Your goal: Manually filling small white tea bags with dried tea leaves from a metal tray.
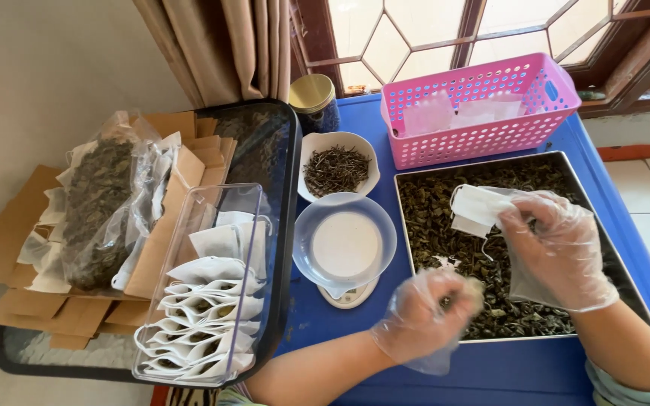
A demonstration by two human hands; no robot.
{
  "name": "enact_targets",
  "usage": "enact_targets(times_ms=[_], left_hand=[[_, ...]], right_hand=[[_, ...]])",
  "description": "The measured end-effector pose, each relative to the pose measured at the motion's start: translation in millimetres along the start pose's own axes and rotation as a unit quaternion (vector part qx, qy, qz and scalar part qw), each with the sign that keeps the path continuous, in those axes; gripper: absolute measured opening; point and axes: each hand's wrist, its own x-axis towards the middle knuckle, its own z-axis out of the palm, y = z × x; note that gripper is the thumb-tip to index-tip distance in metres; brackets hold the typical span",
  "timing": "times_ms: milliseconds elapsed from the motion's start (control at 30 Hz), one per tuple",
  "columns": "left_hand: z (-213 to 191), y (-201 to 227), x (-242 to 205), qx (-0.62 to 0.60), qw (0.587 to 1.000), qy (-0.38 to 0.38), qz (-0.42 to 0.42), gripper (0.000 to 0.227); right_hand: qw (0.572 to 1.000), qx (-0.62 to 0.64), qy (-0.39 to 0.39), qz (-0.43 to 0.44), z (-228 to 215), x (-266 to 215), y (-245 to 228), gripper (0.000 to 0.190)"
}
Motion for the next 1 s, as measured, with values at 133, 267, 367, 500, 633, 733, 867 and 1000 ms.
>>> enact_targets(times_ms=[133, 267, 367, 500, 633, 733, 867, 1000], left_hand=[[3.5, -16.0, 12.7, -0.238, 0.955, 0.066, -0.164, 0.012], [2.8, -4.7, 44.6, -0.119, 0.931, 0.097, -0.332, 0.034], [14.0, -31.6, 54.8, -0.162, 0.921, 0.162, -0.316, 0.023], [13.8, -36.6, 56.1, -0.214, 0.936, 0.170, -0.222, 0.030], [16.4, -62.0, 53.7, -0.200, 0.921, 0.177, -0.283, 0.008], [14.4, -63.5, 52.2, -0.180, 0.926, 0.170, -0.285, 0.018], [15.6, -79.7, 43.8, 0.026, 0.906, 0.004, -0.422, 0.039], [16.0, -67.8, 49.4, -0.078, 0.846, 0.135, -0.510, 0.047]], right_hand=[[1.000, 0.002, -0.010, 0.005, 0.7, 0.1, -3.5, 0.007], [0.989, -0.074, -0.010, -0.127, 0.7, 5.8, -9.3, 0.009], [0.970, -0.125, -0.011, -0.206, -0.7, 5.7, -20.7, 0.010], [0.957, -0.104, -0.027, -0.268, 3.2, 10.3, -29.6, 0.016], [0.968, -0.064, -0.081, -0.231, 5.1, 11.6, -28.5, 0.013], [0.980, -0.040, -0.117, -0.155, 4.7, 8.7, -23.6, 0.016], [0.989, 0.035, -0.137, -0.053, 7.3, 6.0, -22.7, 0.017], [0.986, 0.019, -0.110, -0.122, 8.8, 8.4, -32.6, 0.009]])
